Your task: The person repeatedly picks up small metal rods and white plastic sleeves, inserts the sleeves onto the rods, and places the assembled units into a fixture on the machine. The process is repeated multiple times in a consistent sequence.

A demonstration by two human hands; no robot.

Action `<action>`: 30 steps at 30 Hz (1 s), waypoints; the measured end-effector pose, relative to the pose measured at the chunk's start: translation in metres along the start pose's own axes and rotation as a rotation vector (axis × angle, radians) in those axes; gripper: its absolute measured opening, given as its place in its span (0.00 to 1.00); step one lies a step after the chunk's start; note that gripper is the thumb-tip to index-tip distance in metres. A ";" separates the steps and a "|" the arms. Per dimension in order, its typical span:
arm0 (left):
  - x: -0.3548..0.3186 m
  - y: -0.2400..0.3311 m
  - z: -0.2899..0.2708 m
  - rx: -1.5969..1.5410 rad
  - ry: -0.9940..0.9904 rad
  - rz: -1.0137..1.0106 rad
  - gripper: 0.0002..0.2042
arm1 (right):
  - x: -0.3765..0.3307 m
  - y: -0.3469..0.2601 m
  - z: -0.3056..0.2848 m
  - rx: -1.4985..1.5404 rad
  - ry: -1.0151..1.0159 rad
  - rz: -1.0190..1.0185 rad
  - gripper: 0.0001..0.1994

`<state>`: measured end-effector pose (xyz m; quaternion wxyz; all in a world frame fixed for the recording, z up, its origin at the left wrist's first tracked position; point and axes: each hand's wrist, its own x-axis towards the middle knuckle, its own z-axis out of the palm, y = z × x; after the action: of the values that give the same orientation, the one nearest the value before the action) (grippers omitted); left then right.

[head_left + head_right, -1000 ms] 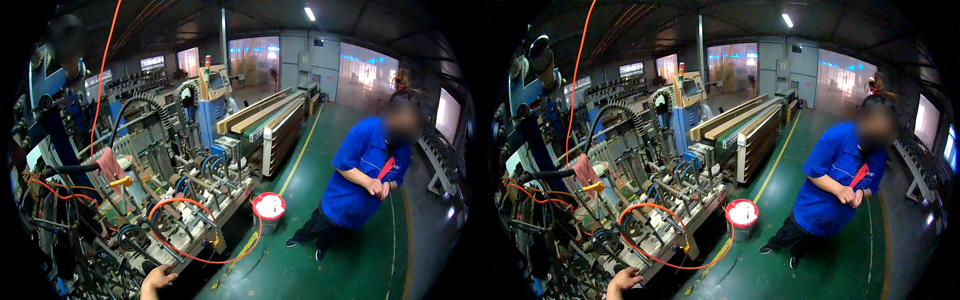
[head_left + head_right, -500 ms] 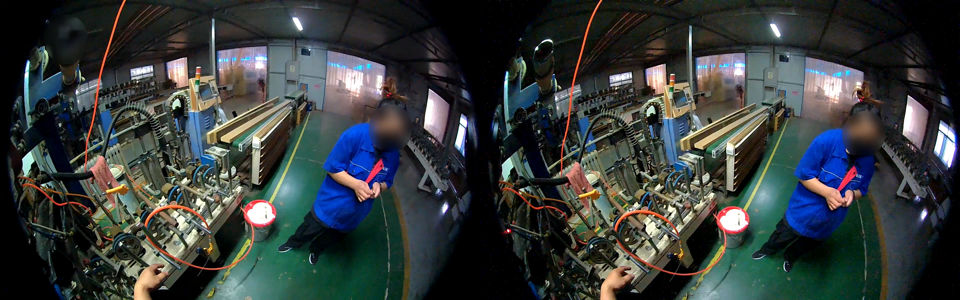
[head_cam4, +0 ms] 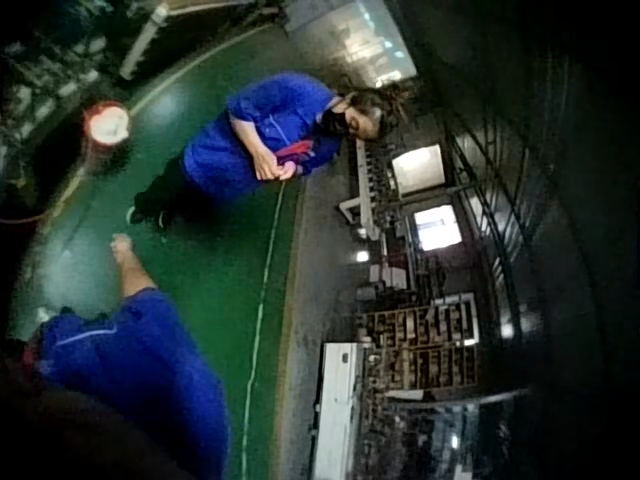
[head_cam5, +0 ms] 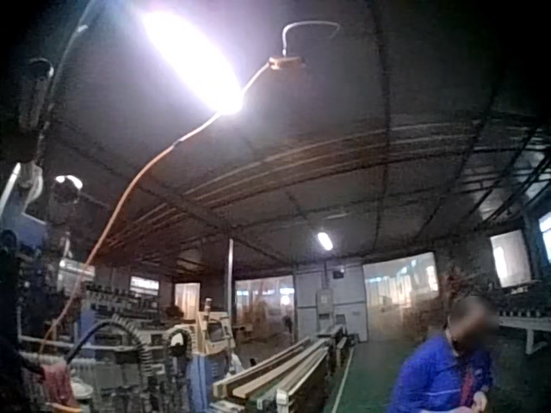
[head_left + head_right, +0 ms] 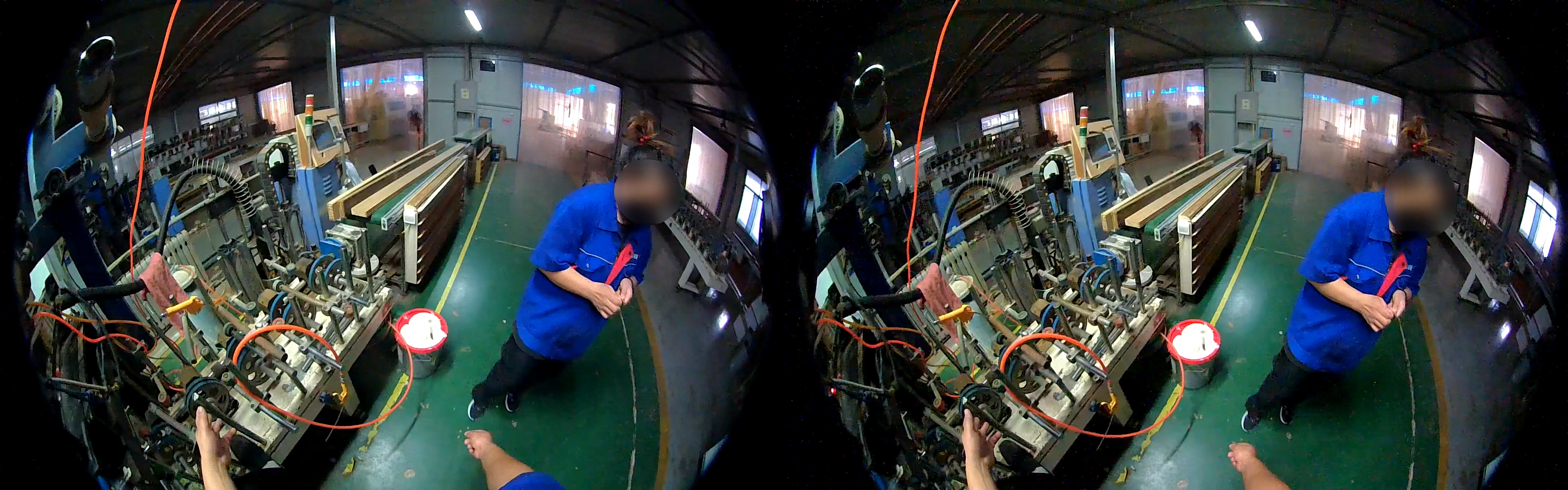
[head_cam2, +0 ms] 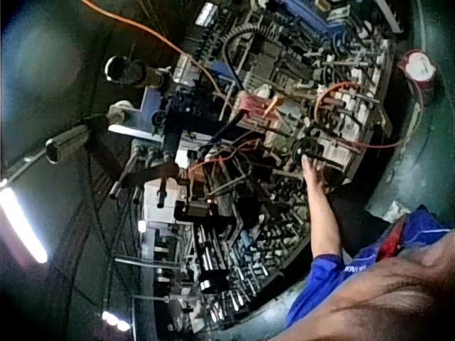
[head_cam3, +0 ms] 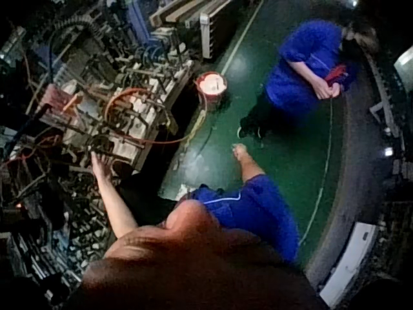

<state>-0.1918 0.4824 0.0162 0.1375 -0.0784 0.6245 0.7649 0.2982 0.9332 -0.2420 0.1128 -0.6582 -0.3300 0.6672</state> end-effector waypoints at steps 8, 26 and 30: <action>0.002 0.007 0.000 -0.022 0.009 -0.011 0.44 | -0.002 0.016 0.028 -0.055 -0.070 0.084 0.05; -0.025 0.026 -0.008 0.267 0.002 0.063 0.43 | 0.043 0.052 0.053 -0.802 -0.481 -0.310 0.13; -0.019 0.001 0.027 0.467 -0.151 0.087 0.40 | 0.040 0.115 0.026 -1.596 -0.924 -0.384 0.19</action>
<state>-0.1724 0.5069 0.0279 0.1649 0.0399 0.7749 0.6089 0.3019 0.8618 -0.3443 -0.4054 -0.1454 -0.8047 0.4087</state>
